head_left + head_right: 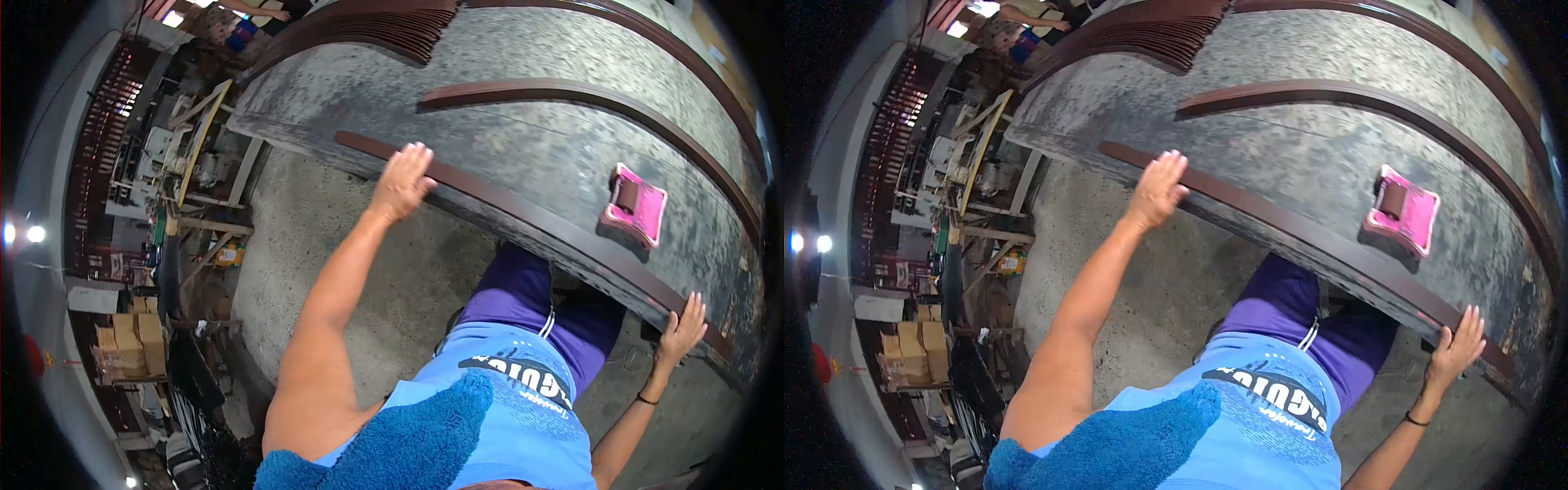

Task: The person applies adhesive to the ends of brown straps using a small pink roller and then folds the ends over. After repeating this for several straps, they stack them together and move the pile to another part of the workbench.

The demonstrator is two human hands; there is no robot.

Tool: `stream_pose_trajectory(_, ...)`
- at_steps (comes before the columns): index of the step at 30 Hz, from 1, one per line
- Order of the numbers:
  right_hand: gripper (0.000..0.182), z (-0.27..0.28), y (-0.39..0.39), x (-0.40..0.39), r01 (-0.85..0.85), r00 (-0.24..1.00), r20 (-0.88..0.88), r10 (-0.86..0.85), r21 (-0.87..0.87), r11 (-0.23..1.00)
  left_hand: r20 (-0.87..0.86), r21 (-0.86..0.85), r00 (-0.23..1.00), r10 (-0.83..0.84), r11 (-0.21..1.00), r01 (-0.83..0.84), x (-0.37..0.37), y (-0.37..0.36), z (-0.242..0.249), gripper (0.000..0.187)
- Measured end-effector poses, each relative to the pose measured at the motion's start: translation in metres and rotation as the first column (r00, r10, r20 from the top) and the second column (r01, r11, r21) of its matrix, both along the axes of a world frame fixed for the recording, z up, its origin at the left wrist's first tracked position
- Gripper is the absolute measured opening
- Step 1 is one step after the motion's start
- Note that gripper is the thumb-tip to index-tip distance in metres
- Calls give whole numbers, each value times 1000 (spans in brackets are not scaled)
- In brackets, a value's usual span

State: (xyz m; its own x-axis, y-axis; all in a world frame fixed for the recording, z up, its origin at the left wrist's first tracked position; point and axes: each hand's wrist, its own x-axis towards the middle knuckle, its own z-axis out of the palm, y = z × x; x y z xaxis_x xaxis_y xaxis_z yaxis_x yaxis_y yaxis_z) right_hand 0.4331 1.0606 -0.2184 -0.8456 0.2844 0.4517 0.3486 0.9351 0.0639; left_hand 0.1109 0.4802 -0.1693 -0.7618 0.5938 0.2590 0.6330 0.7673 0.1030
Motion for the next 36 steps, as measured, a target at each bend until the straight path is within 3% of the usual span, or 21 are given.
stream_pose_trajectory(4,61,4,-2,0,9,1000,17,-8,-25,1000,33,-135,953,301,946,-294,-69,-105,3,63)
stream_pose_trajectory(5,62,8,-5,-1,17,1000,27,-16,-41,999,83,-187,883,463,877,-442,-80,-124,12,66)
stream_pose_trajectory(6,62,9,-4,0,14,1000,25,-14,-35,999,176,-220,778,603,795,-565,-94,-144,22,71)
stream_pose_trajectory(7,62,8,-1,1,3,999,38,-2,-34,999,215,-390,539,814,578,-717,-95,-143,48,71)
stream_pose_trajectory(8,63,7,1,2,-6,999,51,8,-36,999,76,-419,451,889,439,-795,-102,-163,40,66)
stream_pose_trajectory(9,63,8,1,2,-6,999,52,8,-32,999,-37,-498,521,853,436,-749,-119,-194,29,58)
stream_pose_trajectory(10,63,8,2,3,-7,998,69,10,-37,999,-34,-497,522,852,439,-749,-114,-183,43,58)
stream_pose_trajectory(12,65,4,8,5,-20,995,96,20,4,1000,248,-152,550,797,593,-791,-92,-138,81,54)
stream_pose_trajectory(14,64,31,-13,-3,-51,996,74,50,20,998,4,65,924,381,922,-381,-73,-123,48,55)
stream_pose_trajectory(15,61,59,-42,-16,-89,996,-38,86,-114,989,-75,-69,975,210,974,-215,-56,-100,49,57)
stream_pose_trajectory(16,59,68,-54,-19,-63,998,-4,63,10,998,42,-123,998,36,992,-31,-52,-93,42,60)
stream_pose_trajectory(18,63,67,-63,-14,-20,998,68,18,29,999,168,-82,984,64,995,-51,-43,-78,54,60)
stream_pose_trajectory(19,64,77,-64,-16,-29,996,70,46,-227,973,257,-61,962,95,995,-82,-41,-72,64,57)
stream_pose_trajectory(20,62,66,-58,-9,6,996,87,2,-102,995,255,-121,959,123,988,-94,-46,-75,65,52)
stream_pose_trajectory(22,63,50,-48,2,162,985,79,-152,-132,978,231,-124,972,45,992,-17,-73,-105,42,41)
stream_pose_trajectory(25,63,47,-24,17,242,970,36,-240,-206,948,155,-106,984,-92,988,109,-81,-104,32,33)
stream_pose_trajectory(29,65,49,7,37,413,903,-20,-428,-227,882,177,22,965,-192,981,191,-51,-37,18,35)
stream_pose_trajectory(33,70,49,-16,27,252,968,45,-248,-238,938,160,207,920,-359,923,324,6,61,14,36)
stream_pose_trajectory(36,72,55,-65,6,118,992,64,-105,-266,957,154,276,908,-390,899,340,38,125,18,39)
